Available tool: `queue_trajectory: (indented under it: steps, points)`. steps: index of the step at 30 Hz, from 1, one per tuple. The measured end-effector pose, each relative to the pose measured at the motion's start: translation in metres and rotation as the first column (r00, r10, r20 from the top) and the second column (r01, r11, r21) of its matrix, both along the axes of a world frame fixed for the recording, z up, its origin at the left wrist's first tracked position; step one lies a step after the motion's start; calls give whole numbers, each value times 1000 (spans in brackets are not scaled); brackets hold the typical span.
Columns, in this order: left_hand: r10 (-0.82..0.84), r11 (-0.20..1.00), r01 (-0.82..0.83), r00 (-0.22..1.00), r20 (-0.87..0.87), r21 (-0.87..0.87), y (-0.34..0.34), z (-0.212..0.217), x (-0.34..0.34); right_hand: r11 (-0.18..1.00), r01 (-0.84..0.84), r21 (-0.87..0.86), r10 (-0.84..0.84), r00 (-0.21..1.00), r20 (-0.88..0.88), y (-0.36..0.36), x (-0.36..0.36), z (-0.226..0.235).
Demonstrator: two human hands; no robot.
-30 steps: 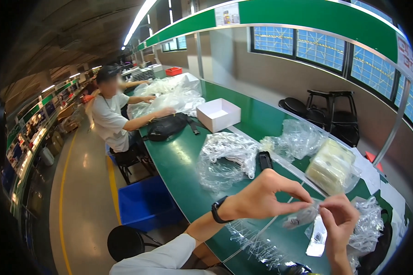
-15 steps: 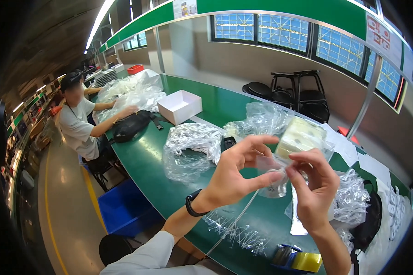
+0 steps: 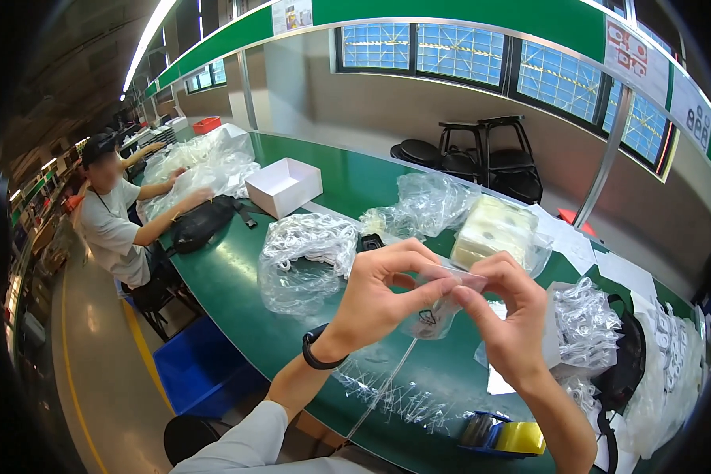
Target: Placing small black components into individual clear plastic bags at a factory workbench.
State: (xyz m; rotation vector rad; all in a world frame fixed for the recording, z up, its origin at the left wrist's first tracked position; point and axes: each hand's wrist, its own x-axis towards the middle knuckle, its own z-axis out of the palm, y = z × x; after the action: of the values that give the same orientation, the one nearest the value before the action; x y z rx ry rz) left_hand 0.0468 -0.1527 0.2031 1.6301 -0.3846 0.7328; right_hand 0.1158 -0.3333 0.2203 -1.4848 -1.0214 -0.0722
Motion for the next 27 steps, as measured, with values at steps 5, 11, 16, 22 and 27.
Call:
queue_trajectory:
  steps: [5,11,16,22,27]
  points:
    - [-41,999,41,999,-21,21,4,4,-3,998,53,43,-54,998,16,-4,-2,-4]
    - [-72,997,73,990,-123,-1,5,6,-7,996,30,85,-24,997,-72,-12,2,-16]
    - [-158,969,191,966,-204,155,13,5,-3,996,-85,12,86,976,-198,-24,4,-27]
    - [-182,925,289,907,-379,246,17,-1,6,992,-128,-14,118,942,-313,-32,6,-48]
    - [-251,910,358,877,-409,209,15,-5,14,988,-155,3,145,919,-368,-37,8,-58]
